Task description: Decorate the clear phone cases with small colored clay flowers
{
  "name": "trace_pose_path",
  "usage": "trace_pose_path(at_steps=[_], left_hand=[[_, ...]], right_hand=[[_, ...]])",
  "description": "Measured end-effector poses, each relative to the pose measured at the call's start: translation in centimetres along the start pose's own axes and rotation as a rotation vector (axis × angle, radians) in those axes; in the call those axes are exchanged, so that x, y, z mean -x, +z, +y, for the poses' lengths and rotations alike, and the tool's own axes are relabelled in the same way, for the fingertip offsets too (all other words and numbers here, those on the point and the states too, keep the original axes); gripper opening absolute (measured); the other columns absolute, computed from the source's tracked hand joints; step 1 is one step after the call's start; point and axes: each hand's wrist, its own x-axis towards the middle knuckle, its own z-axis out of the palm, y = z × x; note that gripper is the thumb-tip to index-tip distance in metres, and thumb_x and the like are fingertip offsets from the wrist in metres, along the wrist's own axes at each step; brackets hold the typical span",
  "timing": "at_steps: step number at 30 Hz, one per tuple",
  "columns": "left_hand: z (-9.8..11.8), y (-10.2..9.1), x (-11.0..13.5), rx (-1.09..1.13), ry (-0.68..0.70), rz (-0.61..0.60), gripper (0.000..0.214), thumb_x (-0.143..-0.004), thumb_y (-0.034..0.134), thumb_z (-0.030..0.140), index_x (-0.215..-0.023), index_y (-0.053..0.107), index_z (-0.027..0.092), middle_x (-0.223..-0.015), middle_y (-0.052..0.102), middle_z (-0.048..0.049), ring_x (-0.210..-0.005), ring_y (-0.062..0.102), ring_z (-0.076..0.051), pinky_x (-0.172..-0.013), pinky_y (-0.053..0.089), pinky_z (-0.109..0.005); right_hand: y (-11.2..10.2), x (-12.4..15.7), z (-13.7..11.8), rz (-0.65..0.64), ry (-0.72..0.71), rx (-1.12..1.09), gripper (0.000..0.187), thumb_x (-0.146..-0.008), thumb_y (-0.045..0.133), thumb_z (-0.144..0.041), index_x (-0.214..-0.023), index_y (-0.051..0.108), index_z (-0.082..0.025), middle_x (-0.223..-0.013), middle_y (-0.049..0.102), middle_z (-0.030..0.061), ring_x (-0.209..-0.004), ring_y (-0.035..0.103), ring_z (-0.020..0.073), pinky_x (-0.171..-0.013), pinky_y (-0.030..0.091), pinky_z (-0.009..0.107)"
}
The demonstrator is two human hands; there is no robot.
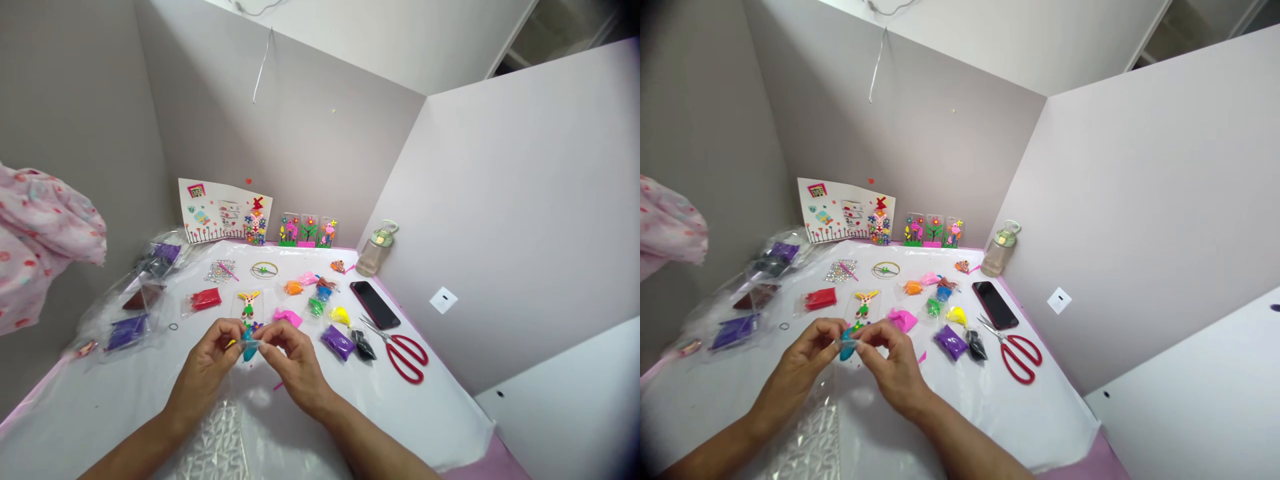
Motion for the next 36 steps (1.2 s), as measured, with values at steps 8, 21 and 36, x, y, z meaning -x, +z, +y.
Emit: trace_pose_path(at_steps=[8, 21, 36], left_hand=[[0.1, -0.6, -0.3, 0.034, -0.057, -0.061, 0.034, -0.086, 0.077, 0.052, -0.083, 0.059, 0.023, -0.093, 0.061, 0.0002, -0.092, 0.058, -0.020, -0.084, 0.046, -0.030], [1.1, -1.2, -0.1, 0.126, -0.246, -0.430, 0.030, -0.096, 0.063, 0.053, -0.091, 0.054, 0.025, -0.086, 0.062, 0.0011, -0.087, 0.051, -0.021, -0.081, 0.036, -0.032], [0.6, -2.9, -0.8, 0.163, -0.317, -0.832, 0.045, -0.078, 0.082, 0.065, -0.094, 0.082, 0.023, -0.089, 0.067, -0.0013, -0.092, 0.055, -0.021, -0.085, 0.041, -0.029]], right_hand=[[-0.6, -0.1, -0.1, -0.114, 0.124, -0.040, 0.036, -0.092, 0.072, -0.051, -0.091, 0.058, -0.018, -0.064, 0.048, -0.0065, -0.054, 0.041, 0.0075, -0.052, 0.032, 0.021], [-0.2, -0.2, 0.2, -0.106, 0.163, -0.136, 0.041, -0.090, 0.074, -0.055, -0.092, 0.055, -0.018, -0.066, 0.055, -0.0048, -0.053, 0.051, 0.0082, -0.052, 0.041, 0.020], [-0.6, 0.0, -0.2, -0.275, 0.253, -0.265, 0.040, -0.081, 0.087, -0.047, -0.085, 0.062, -0.015, -0.064, 0.059, -0.0046, -0.052, 0.051, 0.0063, -0.053, 0.040, 0.019]])
